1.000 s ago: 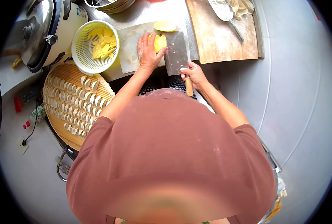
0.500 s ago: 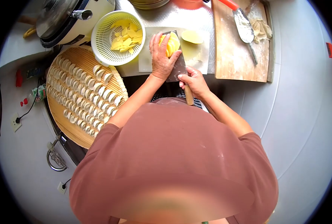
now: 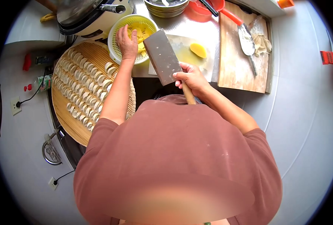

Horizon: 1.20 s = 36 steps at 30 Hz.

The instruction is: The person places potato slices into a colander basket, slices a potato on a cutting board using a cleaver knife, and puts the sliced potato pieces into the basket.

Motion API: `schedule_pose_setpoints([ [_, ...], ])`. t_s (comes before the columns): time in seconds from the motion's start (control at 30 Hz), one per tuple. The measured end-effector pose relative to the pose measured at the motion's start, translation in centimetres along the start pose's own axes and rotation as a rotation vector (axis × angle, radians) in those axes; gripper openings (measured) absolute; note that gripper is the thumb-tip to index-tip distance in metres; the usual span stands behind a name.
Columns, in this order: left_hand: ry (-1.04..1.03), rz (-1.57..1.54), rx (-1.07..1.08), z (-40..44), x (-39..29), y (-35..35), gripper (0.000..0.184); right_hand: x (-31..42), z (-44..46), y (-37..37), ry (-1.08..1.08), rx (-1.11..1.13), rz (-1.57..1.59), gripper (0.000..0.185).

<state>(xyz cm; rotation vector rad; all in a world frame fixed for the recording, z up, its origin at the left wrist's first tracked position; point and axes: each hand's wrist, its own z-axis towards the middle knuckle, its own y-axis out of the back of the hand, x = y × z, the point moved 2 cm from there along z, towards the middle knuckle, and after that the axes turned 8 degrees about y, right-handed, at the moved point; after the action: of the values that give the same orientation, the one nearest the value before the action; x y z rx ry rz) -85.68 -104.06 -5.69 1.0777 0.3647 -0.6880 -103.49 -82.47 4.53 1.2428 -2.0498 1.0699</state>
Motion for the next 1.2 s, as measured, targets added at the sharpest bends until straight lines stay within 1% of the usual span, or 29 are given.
schedule_pose_setpoints([
  [0.1, -0.052, -0.18, -0.034, 0.5, -2.3, 0.6, 0.038, 0.5, -1.1, 2.1, 0.06, -0.073, 0.045, 0.026],
  [0.23, -0.144, -0.371, 0.088, -0.5, -9.2, 0.4, 0.029, 0.7, -2.6, 6.8, 0.155, -0.232, 0.082, 0.022],
  [0.27, -0.169, -0.43, 0.159, -1.0, -10.8, -0.2, 0.029, 0.7, -3.1, 8.1, 0.188, -0.278, 0.094, 0.021],
  [0.33, -0.211, -0.512, 0.378, -2.8, -13.0, -2.7, 0.029, 1.0, -4.1, 10.1, 0.253, -0.338, 0.099, 0.02],
  [0.4, -0.27, -0.467, 0.626, -4.6, -14.3, -5.6, 0.035, 1.2, -5.0, 11.6, 0.278, -0.382, 0.131, 0.022],
  [0.43, -0.331, -0.426, 0.675, -5.5, -14.8, -7.0, 0.038, 0.9, -5.4, 12.5, 0.29, -0.388, 0.156, 0.023],
  [0.53, -0.388, -0.34, 0.885, -7.1, -15.8, -10.2, 0.042, 0.3, -6.6, 14.2, 0.303, -0.451, 0.166, 0.023],
  [0.57, -0.43, -0.33, 0.927, -7.5, -16.0, -11.0, 0.044, 0.0, -6.8, 14.7, 0.296, -0.462, 0.169, 0.023],
  [0.67, -0.47, -0.189, 1.041, -7.9, -16.4, -12.2, 0.044, -1.2, -7.3, 15.7, 0.274, -0.485, 0.183, 0.024],
  [0.77, -0.365, -0.193, 1.087, -8.3, -16.0, -12.2, 0.041, -1.8, -7.3, 16.1, 0.262, -0.474, 0.222, 0.023],
  [0.83, -0.4, -0.263, 1.065, -8.9, -15.7, -11.4, 0.039, -2.2, -7.1, 16.3, 0.231, -0.468, 0.201, 0.023],
  [0.87, -0.416, -0.297, 1.052, -9.1, -15.5, -10.9, 0.038, -2.3, -6.9, 16.3, 0.215, -0.463, 0.19, 0.023],
  [0.9, -0.434, -0.396, 1.03, -9.5, -15.1, -10.3, 0.031, -2.3, -6.7, 16.2, 0.208, -0.448, 0.174, 0.022],
  [1.0, -0.286, -0.532, 0.977, -11.2, -13.5, -9.2, 0.028, -2.4, -6.1, 16.1, 0.193, -0.415, 0.165, 0.02],
  [1.03, -0.298, -0.515, 0.906, -11.6, -13.1, -8.6, 0.025, -2.3, -5.8, 16.0, 0.186, -0.421, 0.145, 0.02],
  [1.13, -0.131, -0.616, 0.841, -12.4, -12.1, -7.5, 0.02, -2.5, -5.0, 16.2, 0.16, -0.405, 0.091, 0.02],
  [1.2, 0.182, -0.777, 0.752, -12.9, -12.1, -7.8, 0.015, -2.5, -4.4, 16.2, 0.163, -0.397, 0.046, 0.019],
])
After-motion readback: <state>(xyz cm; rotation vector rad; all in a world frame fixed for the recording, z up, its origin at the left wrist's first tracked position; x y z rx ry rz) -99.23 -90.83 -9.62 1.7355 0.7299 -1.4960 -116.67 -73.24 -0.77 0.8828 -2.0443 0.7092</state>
